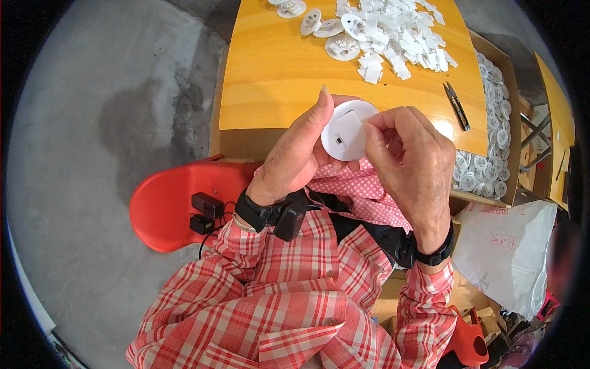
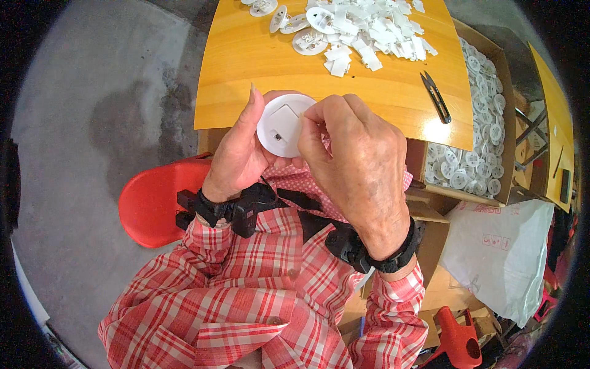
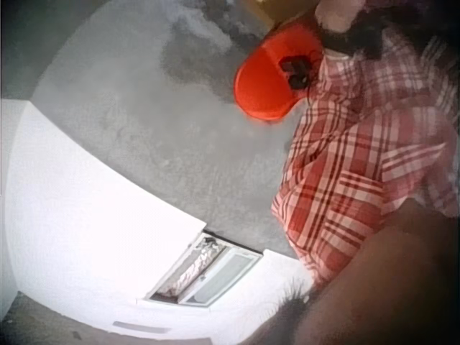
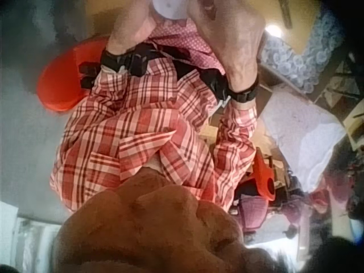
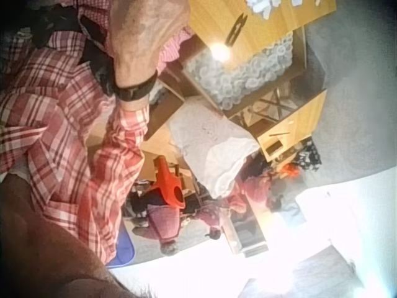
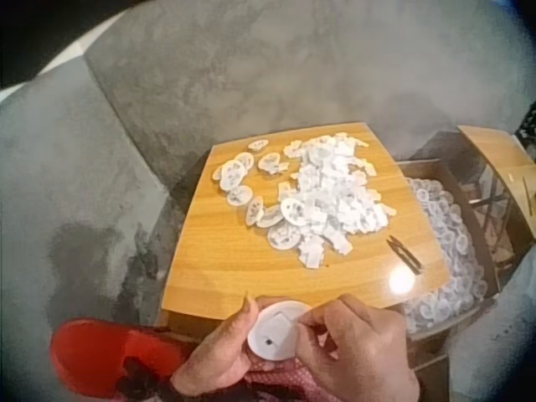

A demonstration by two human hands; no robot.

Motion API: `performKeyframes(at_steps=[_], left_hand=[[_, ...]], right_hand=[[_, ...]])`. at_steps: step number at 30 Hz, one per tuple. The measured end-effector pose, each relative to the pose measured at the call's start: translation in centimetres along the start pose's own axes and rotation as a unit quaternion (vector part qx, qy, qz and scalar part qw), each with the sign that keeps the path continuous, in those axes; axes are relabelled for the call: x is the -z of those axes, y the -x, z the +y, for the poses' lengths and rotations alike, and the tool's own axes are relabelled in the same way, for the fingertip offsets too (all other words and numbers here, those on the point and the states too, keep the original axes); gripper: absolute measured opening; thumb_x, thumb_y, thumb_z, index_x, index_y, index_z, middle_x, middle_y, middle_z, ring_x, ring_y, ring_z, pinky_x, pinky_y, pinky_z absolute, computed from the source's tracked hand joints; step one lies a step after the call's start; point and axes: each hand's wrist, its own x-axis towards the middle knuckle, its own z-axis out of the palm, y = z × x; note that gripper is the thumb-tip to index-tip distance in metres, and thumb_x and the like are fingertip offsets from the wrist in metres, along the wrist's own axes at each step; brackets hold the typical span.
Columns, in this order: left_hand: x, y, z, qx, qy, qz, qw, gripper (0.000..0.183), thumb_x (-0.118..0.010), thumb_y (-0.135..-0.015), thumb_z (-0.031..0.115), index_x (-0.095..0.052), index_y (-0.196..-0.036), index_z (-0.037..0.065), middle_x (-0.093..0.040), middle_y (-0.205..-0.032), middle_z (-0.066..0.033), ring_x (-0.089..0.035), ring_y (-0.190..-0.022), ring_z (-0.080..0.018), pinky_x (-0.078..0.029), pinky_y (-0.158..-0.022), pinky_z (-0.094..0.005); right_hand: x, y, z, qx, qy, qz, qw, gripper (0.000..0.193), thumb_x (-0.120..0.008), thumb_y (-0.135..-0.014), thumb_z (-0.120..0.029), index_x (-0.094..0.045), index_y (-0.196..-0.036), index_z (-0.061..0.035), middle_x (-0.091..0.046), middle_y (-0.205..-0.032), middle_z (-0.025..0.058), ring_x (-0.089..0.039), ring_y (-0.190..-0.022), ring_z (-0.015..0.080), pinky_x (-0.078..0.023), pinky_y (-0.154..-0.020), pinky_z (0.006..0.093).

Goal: Manually assemble small white plastic components by joining pieces and trimming them with a tool.

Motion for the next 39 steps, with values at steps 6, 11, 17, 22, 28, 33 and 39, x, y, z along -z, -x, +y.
performKeyframes(at_steps=[6, 11, 17, 22, 28, 33, 39], left_hand=[[-0.4, 0.0, 0.2, 0.0, 0.029, 0.0, 1.0, 0.06, -0.027, -0.097, 0.053, -0.051, -0.12, 0.002, -0.062, -0.101, -0.0081, -0.062, -0.083, -0.0154, -0.051, -0.066, -0.0272], [0.5, 0.0, 0.2, -0.004, 0.041, -0.021, 0.999, 0.059, -0.028, -0.098, 0.05, -0.048, -0.122, 0.001, -0.06, -0.107, -0.0096, -0.06, -0.093, -0.0172, -0.053, -0.074, -0.0309], [1.6, -0.2, -0.4, -0.023, 0.083, -0.076, 0.993, 0.054, -0.03, -0.098, 0.047, -0.046, -0.123, 0.001, -0.06, -0.105, -0.0089, -0.062, -0.089, -0.0175, -0.055, -0.068, -0.0302], [0.4, 0.0, -0.1, -0.023, -0.029, 0.012, 0.999, 0.042, -0.04, -0.098, 0.036, -0.042, -0.124, 0.004, -0.058, -0.109, -0.0092, -0.062, -0.09, -0.0181, -0.054, -0.07, -0.0294], [0.1, -0.4, -0.9, -0.059, 0.022, 0.032, 0.997, 0.036, -0.048, -0.096, 0.028, -0.044, -0.122, 0.003, -0.059, -0.107, -0.009, -0.062, -0.09, -0.0165, -0.056, -0.066, -0.0299], [-0.3, -0.1, -1.0, -0.098, -0.109, 0.06, 0.987, 0.034, -0.05, -0.095, 0.025, -0.046, -0.121, 0.003, -0.061, -0.1, -0.0091, -0.063, -0.076, -0.0133, -0.054, -0.054, -0.0234], [-0.8, 0.4, -0.5, -0.103, -0.175, 0.061, 0.977, 0.033, -0.052, -0.094, 0.021, -0.046, -0.12, 0.002, -0.063, -0.087, -0.0101, -0.059, -0.051, -0.0104, -0.046, -0.038, -0.019]], right_hand=[[-0.3, 0.1, 0.2, -0.001, -0.023, 0.017, 1.0, 0.011, -0.067, -0.072, -0.004, -0.056, -0.075, -0.0035, -0.057, -0.067, 0.0092, -0.06, -0.058, 0.0242, -0.047, -0.052, 0.0328], [-0.5, 0.2, 0.0, -0.025, -0.049, 0.006, 0.998, 0.015, -0.068, -0.073, -0.005, -0.053, -0.077, -0.0037, -0.057, -0.068, 0.0087, -0.059, -0.057, 0.0224, -0.047, -0.052, 0.0311], [-0.9, 0.1, 0.5, -0.056, -0.06, 0.012, 0.997, 0.021, -0.07, -0.074, -0.008, -0.051, -0.083, -0.0042, -0.055, -0.065, 0.0081, -0.057, -0.055, 0.0199, -0.047, -0.052, 0.0297], [-1.0, 0.3, 1.2, -0.128, -0.186, 0.003, 0.974, 0.017, -0.067, -0.081, -0.008, -0.055, -0.092, -0.002, -0.058, -0.068, 0.0045, -0.057, -0.059, 0.0108, -0.045, -0.052, 0.0245], [-1.6, 1.9, 1.9, -0.203, -0.333, -0.034, 0.92, 0.023, -0.067, -0.083, -0.01, -0.057, -0.101, -0.0003, -0.06, -0.077, 0.0036, -0.055, -0.065, 0.0082, -0.045, -0.054, 0.0209], [-2.3, 2.1, 1.8, -0.115, -0.227, -0.001, 0.967, 0.027, -0.068, -0.081, -0.008, -0.058, -0.105, -0.0007, -0.062, -0.078, 0.0071, -0.057, -0.065, 0.0094, -0.048, -0.054, 0.0233], [-1.5, 2.2, 1.1, -0.142, -0.232, -0.026, 0.962, 0.034, -0.067, -0.082, -0.004, -0.054, -0.113, 0.001, -0.061, -0.087, 0.0031, -0.053, -0.071, 0.005, -0.046, -0.057, 0.0185]])
